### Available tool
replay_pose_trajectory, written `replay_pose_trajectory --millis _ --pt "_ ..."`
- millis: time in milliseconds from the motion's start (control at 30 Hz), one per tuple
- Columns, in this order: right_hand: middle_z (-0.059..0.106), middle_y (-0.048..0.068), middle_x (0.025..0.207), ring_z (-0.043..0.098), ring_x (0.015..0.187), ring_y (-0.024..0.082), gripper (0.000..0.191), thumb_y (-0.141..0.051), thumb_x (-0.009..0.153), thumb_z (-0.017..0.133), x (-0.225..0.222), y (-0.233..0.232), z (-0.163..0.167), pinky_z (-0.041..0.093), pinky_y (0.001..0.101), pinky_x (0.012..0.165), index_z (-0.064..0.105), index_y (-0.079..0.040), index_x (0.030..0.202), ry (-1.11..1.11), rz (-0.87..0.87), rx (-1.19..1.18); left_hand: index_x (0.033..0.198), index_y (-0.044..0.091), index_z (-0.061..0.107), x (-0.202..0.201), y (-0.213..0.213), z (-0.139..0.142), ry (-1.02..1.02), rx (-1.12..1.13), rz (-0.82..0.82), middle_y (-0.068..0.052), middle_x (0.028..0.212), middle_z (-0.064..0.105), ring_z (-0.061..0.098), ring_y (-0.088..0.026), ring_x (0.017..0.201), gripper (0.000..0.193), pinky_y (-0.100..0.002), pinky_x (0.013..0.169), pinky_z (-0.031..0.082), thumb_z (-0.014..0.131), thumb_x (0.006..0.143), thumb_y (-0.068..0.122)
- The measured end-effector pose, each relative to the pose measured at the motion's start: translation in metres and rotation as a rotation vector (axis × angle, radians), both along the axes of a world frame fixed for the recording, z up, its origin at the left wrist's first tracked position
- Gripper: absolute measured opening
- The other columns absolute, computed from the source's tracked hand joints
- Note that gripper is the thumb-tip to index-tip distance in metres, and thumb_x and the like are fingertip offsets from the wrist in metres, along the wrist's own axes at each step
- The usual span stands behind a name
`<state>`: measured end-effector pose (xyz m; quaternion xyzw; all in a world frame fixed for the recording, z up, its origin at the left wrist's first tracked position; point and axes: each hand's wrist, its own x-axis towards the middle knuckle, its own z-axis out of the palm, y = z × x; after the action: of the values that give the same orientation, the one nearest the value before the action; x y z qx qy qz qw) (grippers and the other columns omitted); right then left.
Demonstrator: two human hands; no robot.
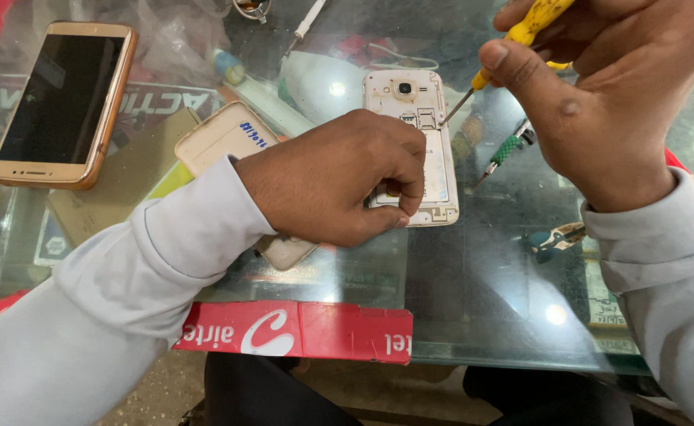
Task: The person uses a yellow-handled screwdriver to repeatedly loosen and tighten screws on the back of a white smartphone with the battery exposed. The phone remains on the glass table throughout, and the back cover is set aside.
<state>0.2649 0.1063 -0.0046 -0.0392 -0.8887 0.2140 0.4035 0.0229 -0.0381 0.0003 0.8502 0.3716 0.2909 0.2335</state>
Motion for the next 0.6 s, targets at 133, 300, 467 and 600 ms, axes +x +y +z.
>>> replay_pose_trajectory --millis 133,300,467,600 --pt "0.062 0.017 0.122 0.069 0.107 0.021 0.035 0.010 0.109 0.064 0.0002 0.0000 0.0000 0.062 0.0268 0.096 0.038 0.005 0.132 -0.002 0.001 -0.001 0.079 0.005 0.069 -0.0002 -0.0001 -0.0002 -0.002 0.002 -0.002 -0.007 0.086 0.066 0.068 -0.023 0.081 0.005 -0.035 0.071 0.055 0.073 0.079 0.008" --pt "0.062 0.017 0.122 0.069 0.107 0.021 0.035 0.010 0.109 0.064 0.0004 0.0001 0.0004 0.062 0.0269 0.096 0.038 0.005 0.132 0.000 0.004 -0.001 0.078 0.005 0.069 0.0004 -0.0011 -0.0005 0.003 0.016 0.008 -0.007 0.084 0.065 0.067 -0.023 0.081 0.005 -0.036 0.070 0.054 0.073 0.079 0.008" --pt "0.062 0.017 0.122 0.069 0.107 0.021 0.034 0.010 0.109 0.064 0.0002 0.0001 0.0003 0.062 0.0270 0.096 0.039 0.005 0.132 -0.004 0.001 -0.001 0.078 0.004 0.066 0.0043 -0.0012 -0.0009 0.002 0.009 0.045 -0.008 0.083 0.065 0.066 -0.023 0.078 0.008 -0.036 0.070 0.054 0.072 0.078 0.009" --pt "0.062 0.017 0.122 0.069 0.107 0.021 0.034 0.010 0.109 0.064 -0.0010 0.0003 0.0005 0.062 0.0271 0.096 0.039 0.005 0.131 -0.004 0.003 0.000 0.076 0.003 0.066 0.0089 -0.0028 -0.0026 0.009 -0.008 0.109 -0.008 0.082 0.065 0.066 -0.023 0.077 0.008 -0.036 0.069 0.053 0.072 0.076 0.008"
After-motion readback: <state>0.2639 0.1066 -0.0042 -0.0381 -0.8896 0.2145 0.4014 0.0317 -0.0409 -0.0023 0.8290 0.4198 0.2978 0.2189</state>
